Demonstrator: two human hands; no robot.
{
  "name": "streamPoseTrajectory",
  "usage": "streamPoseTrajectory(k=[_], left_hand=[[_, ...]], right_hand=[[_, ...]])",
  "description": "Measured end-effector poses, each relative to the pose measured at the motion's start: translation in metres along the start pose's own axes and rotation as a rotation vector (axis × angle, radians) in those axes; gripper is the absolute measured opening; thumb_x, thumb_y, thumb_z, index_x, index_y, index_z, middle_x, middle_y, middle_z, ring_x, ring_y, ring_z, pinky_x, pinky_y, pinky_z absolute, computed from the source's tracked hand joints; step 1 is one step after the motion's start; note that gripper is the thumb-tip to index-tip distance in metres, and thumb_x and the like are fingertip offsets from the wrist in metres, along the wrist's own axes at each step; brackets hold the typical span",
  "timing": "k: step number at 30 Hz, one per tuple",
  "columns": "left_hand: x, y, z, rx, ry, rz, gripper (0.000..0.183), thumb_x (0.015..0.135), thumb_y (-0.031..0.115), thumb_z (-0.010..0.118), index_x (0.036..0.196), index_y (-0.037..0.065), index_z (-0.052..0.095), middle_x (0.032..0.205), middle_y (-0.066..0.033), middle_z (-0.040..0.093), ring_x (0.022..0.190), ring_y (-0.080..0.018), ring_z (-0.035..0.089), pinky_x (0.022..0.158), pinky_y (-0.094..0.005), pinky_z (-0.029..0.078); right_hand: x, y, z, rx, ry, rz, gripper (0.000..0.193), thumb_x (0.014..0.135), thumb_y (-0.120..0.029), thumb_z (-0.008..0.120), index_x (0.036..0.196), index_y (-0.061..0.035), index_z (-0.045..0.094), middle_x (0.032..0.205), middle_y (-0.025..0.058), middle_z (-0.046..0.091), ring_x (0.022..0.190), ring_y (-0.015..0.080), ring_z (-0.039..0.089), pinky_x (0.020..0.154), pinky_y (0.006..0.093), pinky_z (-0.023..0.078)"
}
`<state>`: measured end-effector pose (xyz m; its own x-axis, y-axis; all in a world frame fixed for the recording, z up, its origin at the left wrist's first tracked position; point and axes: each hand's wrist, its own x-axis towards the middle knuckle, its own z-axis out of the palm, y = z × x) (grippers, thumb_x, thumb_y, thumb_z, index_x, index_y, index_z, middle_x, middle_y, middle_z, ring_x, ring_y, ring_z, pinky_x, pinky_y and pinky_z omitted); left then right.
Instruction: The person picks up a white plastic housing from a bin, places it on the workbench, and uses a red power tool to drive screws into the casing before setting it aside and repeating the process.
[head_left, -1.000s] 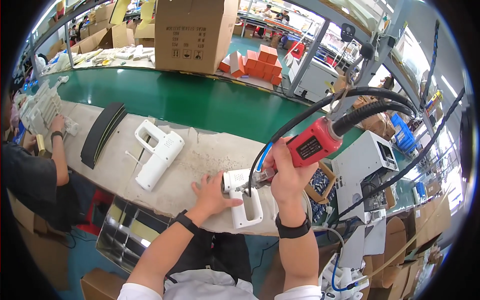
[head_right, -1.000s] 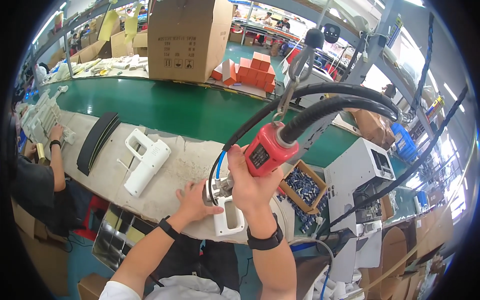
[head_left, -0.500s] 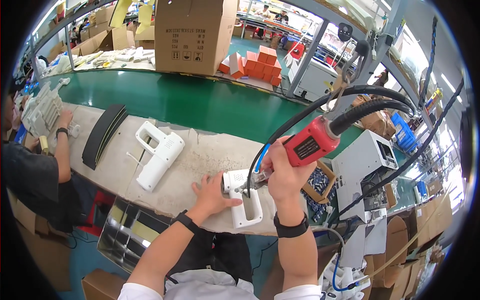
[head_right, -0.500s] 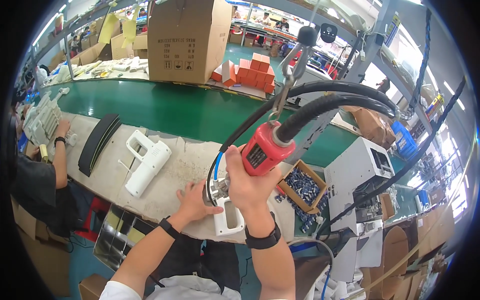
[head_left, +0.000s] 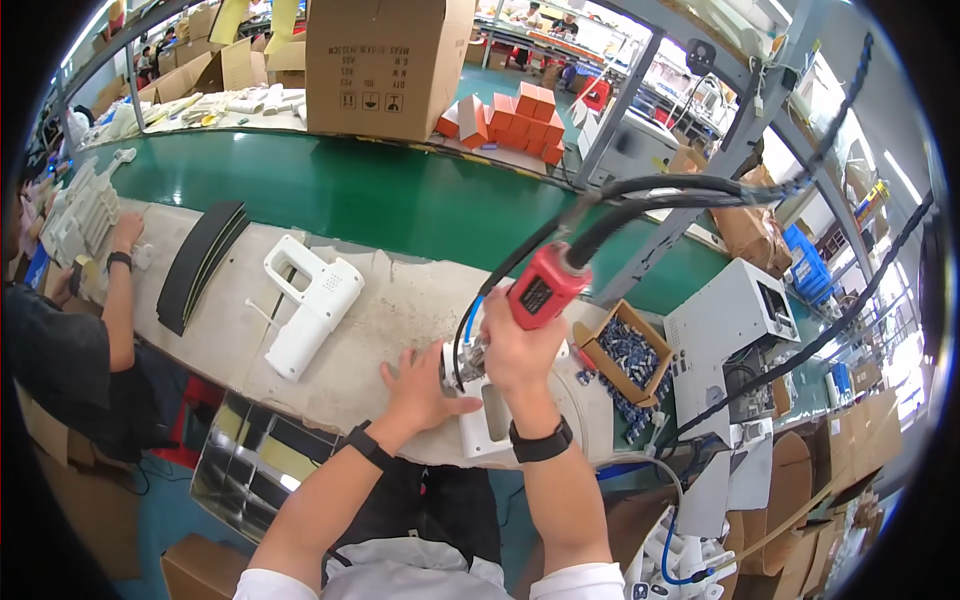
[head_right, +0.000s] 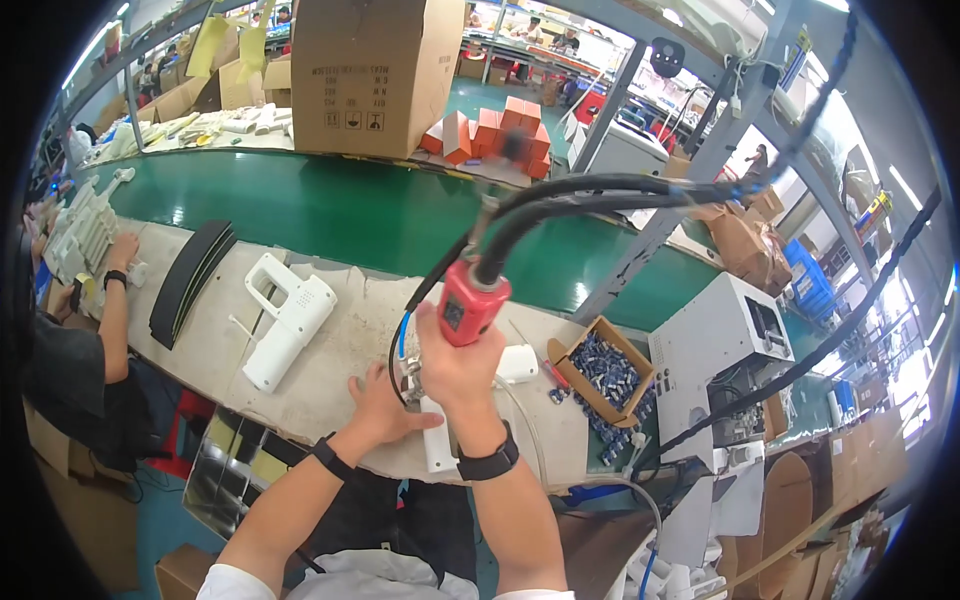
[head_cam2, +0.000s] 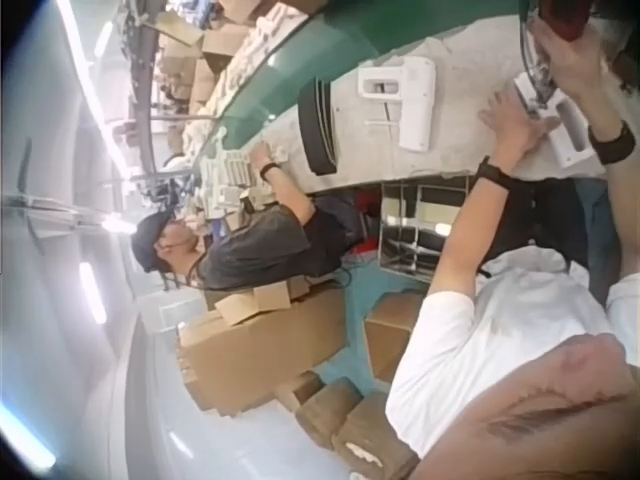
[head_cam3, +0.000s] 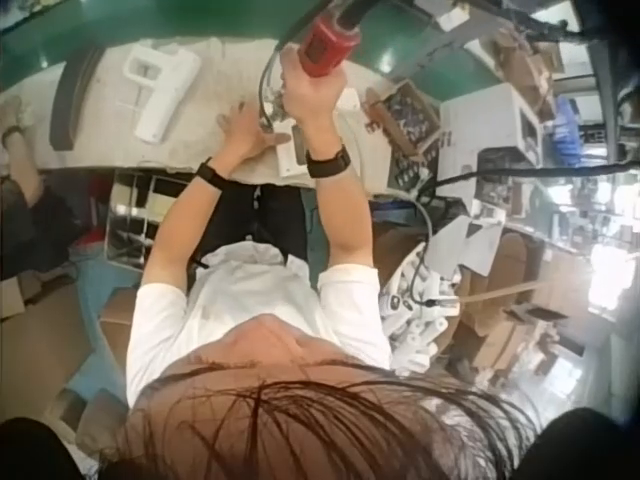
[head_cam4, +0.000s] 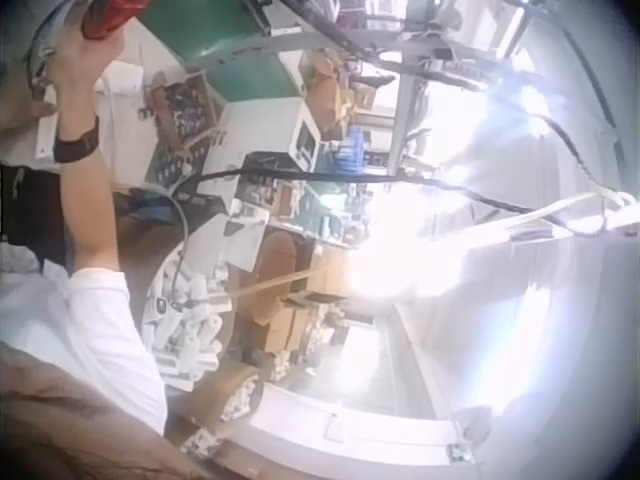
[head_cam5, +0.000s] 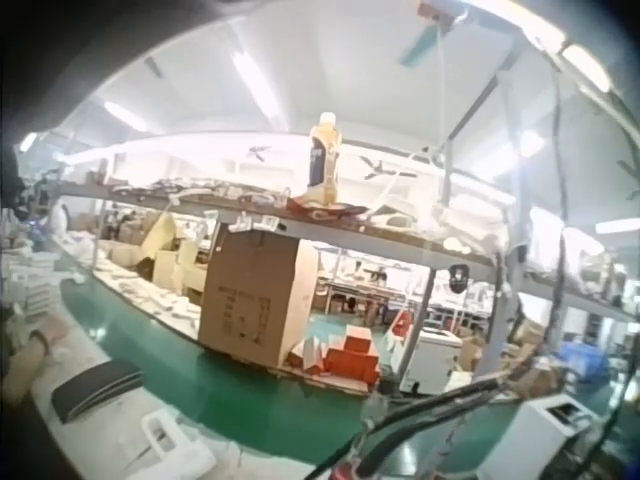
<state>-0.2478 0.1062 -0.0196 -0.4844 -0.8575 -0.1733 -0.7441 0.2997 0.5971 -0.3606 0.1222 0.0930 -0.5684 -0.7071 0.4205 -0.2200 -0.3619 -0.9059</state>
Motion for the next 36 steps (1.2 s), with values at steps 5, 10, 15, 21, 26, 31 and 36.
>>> streamPoseTrajectory(k=[5, 10, 15, 21, 26, 31, 36], left_hand=[[-0.018, 0.009, 0.033, -0.014, 0.198, 0.18, 0.108, 0.062, 0.054, 0.078, 0.142, 0.004, 0.025, 0.142, -0.0177, 0.034, 0.134, -0.0382, 0.027, 0.105, -0.0664, 0.013], [-0.004, 0.015, 0.029, -0.034, 0.401, 0.06, 0.103, 0.067, 0.046, 0.077, 0.142, 0.001, 0.023, 0.139, -0.0192, 0.032, 0.133, -0.0377, 0.028, 0.103, -0.067, 0.02], [0.04, -0.002, 0.012, 0.015, 0.313, 0.006, 0.103, 0.065, 0.047, 0.077, 0.143, 0.006, 0.025, 0.14, -0.0204, 0.03, 0.133, -0.0397, 0.026, 0.099, -0.0738, 0.018], [0.043, -0.003, 0.015, 0.019, 0.289, 0.001, 0.104, 0.065, 0.047, 0.077, 0.145, 0.007, 0.024, 0.141, -0.021, 0.029, 0.134, -0.0403, 0.025, 0.102, -0.0727, 0.015], [0.043, -0.002, 0.017, 0.015, 0.307, 0.02, 0.102, 0.066, 0.047, 0.077, 0.145, 0.008, 0.025, 0.14, -0.0213, 0.031, 0.134, -0.0398, 0.025, 0.101, -0.0714, 0.017], [0.043, -0.004, 0.02, 0.034, 0.334, 0.043, 0.1, 0.067, 0.048, 0.077, 0.144, 0.008, 0.027, 0.14, -0.0208, 0.031, 0.134, -0.0383, 0.026, 0.1, -0.0699, 0.019], [0.04, -0.002, 0.015, 0.002, 0.312, 0.018, 0.1, 0.067, 0.049, 0.077, 0.144, 0.008, 0.028, 0.141, -0.0205, 0.032, 0.133, -0.0385, 0.027, 0.102, -0.0693, 0.017]], right_hand=[[-0.006, -0.007, 0.001, 0.055, -0.051, -0.004, 0.01, 0.083, -0.008, 0.064, 0.078, -0.0023, 0.057, 0.06, 0.0008, 0.056, 0.049, 0.008, 0.053, 0.046, 0.0229, 0.042], [0.0, -0.07, -0.033, 0.136, 0.106, -0.178, 0.01, 0.082, -0.002, 0.061, 0.088, -0.0002, 0.053, 0.059, 0.0034, 0.055, 0.045, 0.0094, 0.05, 0.042, 0.0233, 0.04], [-0.006, -0.073, -0.047, 0.157, 0.105, -0.134, 0.01, 0.081, 0.0, 0.058, 0.088, 0.0021, 0.051, 0.056, 0.0044, 0.052, 0.043, 0.01, 0.049, 0.039, 0.0225, 0.037], [-0.003, -0.058, -0.05, 0.115, 0.077, -0.075, 0.007, 0.08, 0.0, 0.059, 0.083, 0.0014, 0.054, 0.057, 0.0039, 0.054, 0.044, 0.0103, 0.05, 0.04, 0.0226, 0.038], [-0.001, -0.001, -0.044, -0.061, 0.143, -0.123, 0.006, 0.081, -0.002, 0.061, 0.08, -0.0005, 0.055, 0.058, 0.003, 0.055, 0.047, 0.0099, 0.053, 0.044, 0.0233, 0.041], [-0.006, 0.0, -0.047, -0.047, 0.035, -0.117, 0.007, 0.083, -0.003, 0.06, 0.081, 0.0002, 0.055, 0.059, 0.0033, 0.056, 0.049, 0.0095, 0.053, 0.046, 0.0231, 0.042], [-0.005, -0.059, -0.045, 0.073, 0.071, -0.091, 0.007, 0.082, 0.002, 0.06, 0.084, 0.0025, 0.054, 0.058, 0.0036, 0.055, 0.044, 0.0102, 0.051, 0.041, 0.0232, 0.039]])
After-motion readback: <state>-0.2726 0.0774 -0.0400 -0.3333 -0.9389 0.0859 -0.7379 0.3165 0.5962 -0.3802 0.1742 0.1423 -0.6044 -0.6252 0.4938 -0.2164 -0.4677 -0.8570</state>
